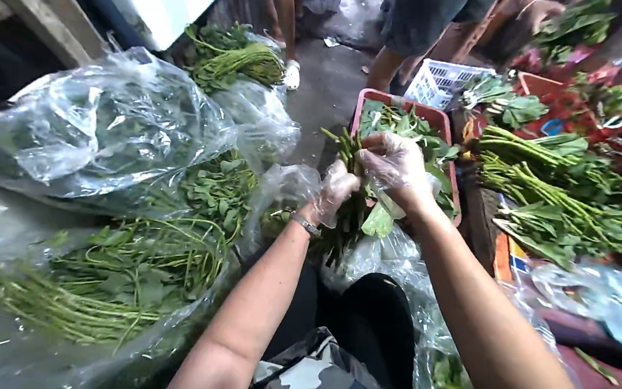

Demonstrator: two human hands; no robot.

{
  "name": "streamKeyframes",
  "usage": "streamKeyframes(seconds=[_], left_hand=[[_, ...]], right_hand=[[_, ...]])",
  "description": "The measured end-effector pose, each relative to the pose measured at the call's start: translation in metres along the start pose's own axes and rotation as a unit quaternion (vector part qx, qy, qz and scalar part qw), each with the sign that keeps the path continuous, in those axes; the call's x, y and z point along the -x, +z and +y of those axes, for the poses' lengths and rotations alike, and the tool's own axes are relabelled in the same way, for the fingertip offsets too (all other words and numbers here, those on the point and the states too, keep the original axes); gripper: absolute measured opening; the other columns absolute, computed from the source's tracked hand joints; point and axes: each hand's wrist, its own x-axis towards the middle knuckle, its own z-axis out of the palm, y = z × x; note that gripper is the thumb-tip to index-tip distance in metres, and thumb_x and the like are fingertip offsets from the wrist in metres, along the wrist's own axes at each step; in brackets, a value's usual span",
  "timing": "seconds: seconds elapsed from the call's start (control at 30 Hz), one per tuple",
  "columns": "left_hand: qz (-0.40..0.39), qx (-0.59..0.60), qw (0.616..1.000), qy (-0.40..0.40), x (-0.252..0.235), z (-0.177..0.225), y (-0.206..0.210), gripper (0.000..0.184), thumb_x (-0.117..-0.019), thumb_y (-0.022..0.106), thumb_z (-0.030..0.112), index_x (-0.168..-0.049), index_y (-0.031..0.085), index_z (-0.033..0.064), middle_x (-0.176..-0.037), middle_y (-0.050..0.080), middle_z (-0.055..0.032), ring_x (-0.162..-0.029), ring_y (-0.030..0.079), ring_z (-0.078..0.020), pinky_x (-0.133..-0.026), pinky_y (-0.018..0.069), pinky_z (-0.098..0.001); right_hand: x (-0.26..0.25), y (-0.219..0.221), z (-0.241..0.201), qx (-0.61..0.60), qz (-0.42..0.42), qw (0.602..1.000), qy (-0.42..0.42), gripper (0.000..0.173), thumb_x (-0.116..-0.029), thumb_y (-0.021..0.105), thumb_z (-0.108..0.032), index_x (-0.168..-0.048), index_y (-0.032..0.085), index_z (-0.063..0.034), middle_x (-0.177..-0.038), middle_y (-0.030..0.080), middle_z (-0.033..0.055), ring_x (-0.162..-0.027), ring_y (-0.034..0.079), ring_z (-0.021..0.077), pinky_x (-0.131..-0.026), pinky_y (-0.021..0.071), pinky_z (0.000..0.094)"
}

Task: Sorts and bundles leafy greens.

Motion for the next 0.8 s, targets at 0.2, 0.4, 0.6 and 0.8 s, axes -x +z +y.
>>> streamKeyframes(seconds=[0.2,0.4,0.6,0.8], left_hand=[[0.014,-0.133,0.991,-0.023,-0.006,0.003,0.013,0.079,-0.0951,0.071,0.026,-0.153,0.028,-0.0061,-0.144,0.050,-0.0291,-0.131,0.053,-0.0367,-0.109,0.0432,-0.0471],[0.044,-0.097,0.991,0.078,-0.008,-0.002,0.014,0.055,-0.0960,0.069,0.027,-0.138,0.048,-0.0015,-0.118,0.065,-0.0172,-0.101,0.065,-0.0173,-0.089,0.0542,-0.0344],[0.058,-0.131,0.987,0.071,-0.005,0.004,0.024,0.080,-0.0882,0.077,0.021,-0.148,0.031,-0.0066,-0.133,0.058,-0.0265,-0.122,0.060,-0.0269,-0.104,0.0482,-0.0391],[0.016,-0.138,0.987,0.077,-0.004,0.006,0.020,0.064,-0.0929,0.072,0.023,-0.143,0.045,-0.0047,-0.130,0.063,-0.0202,-0.119,0.061,-0.0207,-0.103,0.0482,-0.0345]], right_hand=[[0.001,-0.008,0.003,-0.083,-0.018,0.996,0.023,0.019,-0.0983,0.062,-0.010,-0.112,0.071,-0.0002,-0.095,0.071,0.0074,-0.078,0.068,0.0081,-0.075,0.0588,0.0304],[0.008,-0.031,0.006,-0.159,0.026,0.982,0.097,0.017,-0.1021,0.058,-0.011,-0.113,0.068,-0.0024,-0.088,0.068,-0.0001,-0.070,0.064,0.0033,-0.064,0.0562,0.0224],[0.009,-0.018,0.004,-0.061,-0.042,0.997,0.037,0.012,-0.0922,0.073,-0.016,-0.096,0.071,-0.0050,-0.081,0.070,0.0002,-0.070,0.065,0.0029,-0.068,0.0563,0.0255],[0.010,-0.015,-0.001,0.033,0.025,0.999,-0.003,0.016,-0.0913,0.065,-0.017,-0.099,0.074,-0.0066,-0.085,0.070,0.0041,-0.076,0.065,0.0104,-0.072,0.0536,0.0371]])
